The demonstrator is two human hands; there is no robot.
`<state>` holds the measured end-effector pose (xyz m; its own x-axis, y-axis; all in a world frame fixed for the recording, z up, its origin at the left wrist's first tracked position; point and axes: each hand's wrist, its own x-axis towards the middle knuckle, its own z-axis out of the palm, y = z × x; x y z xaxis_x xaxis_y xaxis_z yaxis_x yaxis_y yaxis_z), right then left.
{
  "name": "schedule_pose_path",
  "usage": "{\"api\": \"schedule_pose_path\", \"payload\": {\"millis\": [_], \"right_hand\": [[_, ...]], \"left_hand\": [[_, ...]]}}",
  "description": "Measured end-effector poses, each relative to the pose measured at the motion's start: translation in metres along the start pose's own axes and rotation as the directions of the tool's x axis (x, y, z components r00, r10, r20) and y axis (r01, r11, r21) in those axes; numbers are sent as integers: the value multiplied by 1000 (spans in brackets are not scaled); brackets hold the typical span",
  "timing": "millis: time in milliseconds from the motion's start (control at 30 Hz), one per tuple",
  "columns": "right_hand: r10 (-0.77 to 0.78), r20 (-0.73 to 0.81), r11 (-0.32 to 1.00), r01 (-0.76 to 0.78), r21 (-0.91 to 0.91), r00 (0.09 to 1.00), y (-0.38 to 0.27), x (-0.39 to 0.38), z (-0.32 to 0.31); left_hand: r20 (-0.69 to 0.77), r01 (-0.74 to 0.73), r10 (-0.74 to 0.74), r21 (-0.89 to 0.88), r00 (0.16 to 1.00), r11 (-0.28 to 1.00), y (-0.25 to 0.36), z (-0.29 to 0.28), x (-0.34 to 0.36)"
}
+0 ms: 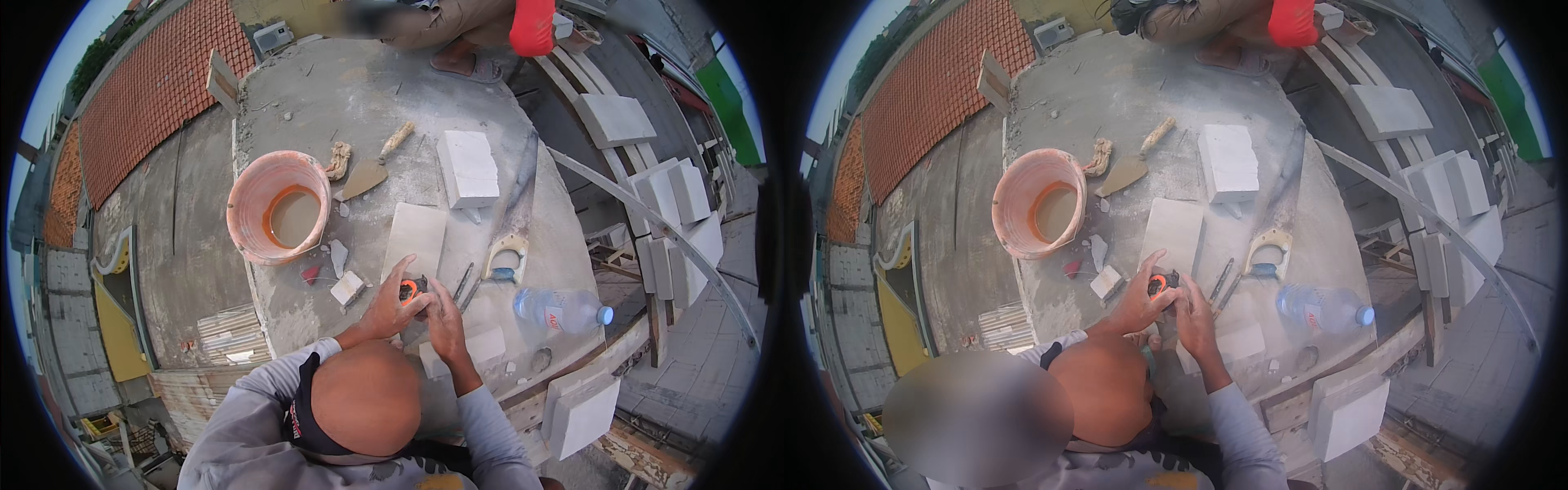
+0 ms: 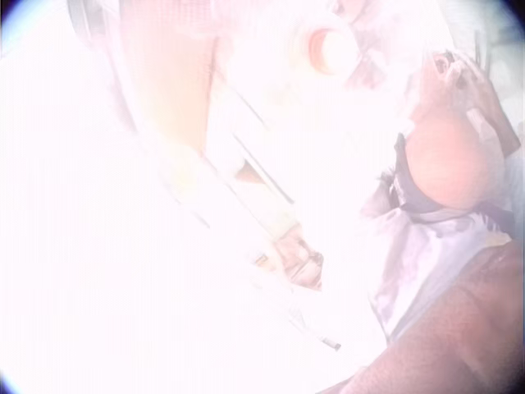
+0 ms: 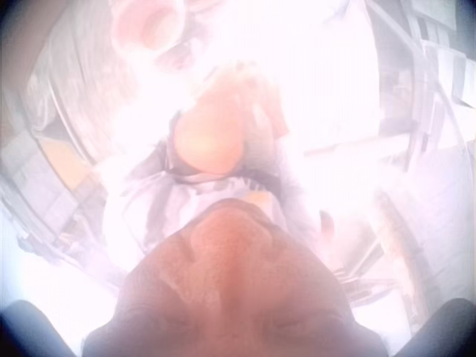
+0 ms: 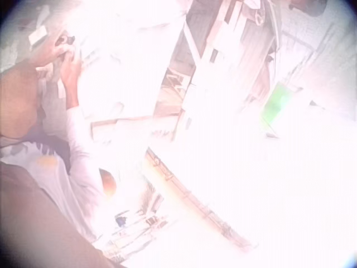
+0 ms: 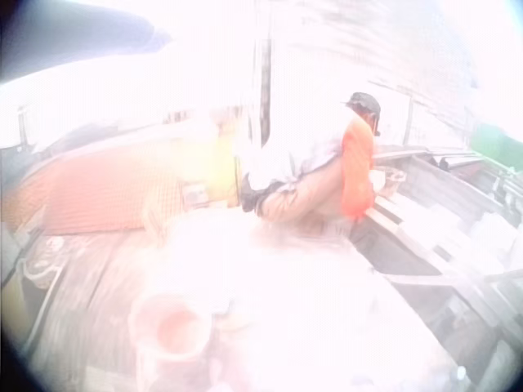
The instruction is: The person measures and marks white rectangular tiles with a tape measure and pencil, then uses a hand saw to cut them on a rooftop work surface. The person repeatedly measures, marks, and saws multiple tiles, stacking the cut pieces nearby.
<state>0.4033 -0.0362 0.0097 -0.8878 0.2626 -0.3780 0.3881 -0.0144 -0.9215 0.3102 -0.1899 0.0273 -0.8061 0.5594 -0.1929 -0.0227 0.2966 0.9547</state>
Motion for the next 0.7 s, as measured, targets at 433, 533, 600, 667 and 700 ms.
{"api": "schedule_pose_path", "payload": {"millis": [433,533,600,667,700], "right_hand": [[-10,-169,977,-27,-213,986,43,-5,-39],[-44,-198,974,-2,-226,979,55,-4,-49],[-90,-218,961,27,-275,972,66,-3,-52],[-108,-224,958,41,-284,969,67,-4,-50],[-103,-223,962,41,-269,969,67,-4,-49]], "left_hand": [[-519,6,281,485,807,875,-64,-57,118],[-516,124,203,530,832,839,-72,-63,131],[-515,160,178,545,839,823,-78,-63,136],[-503,177,179,580,846,795,-90,-65,137],[-490,173,192,605,850,777,-96,-67,137]]}}
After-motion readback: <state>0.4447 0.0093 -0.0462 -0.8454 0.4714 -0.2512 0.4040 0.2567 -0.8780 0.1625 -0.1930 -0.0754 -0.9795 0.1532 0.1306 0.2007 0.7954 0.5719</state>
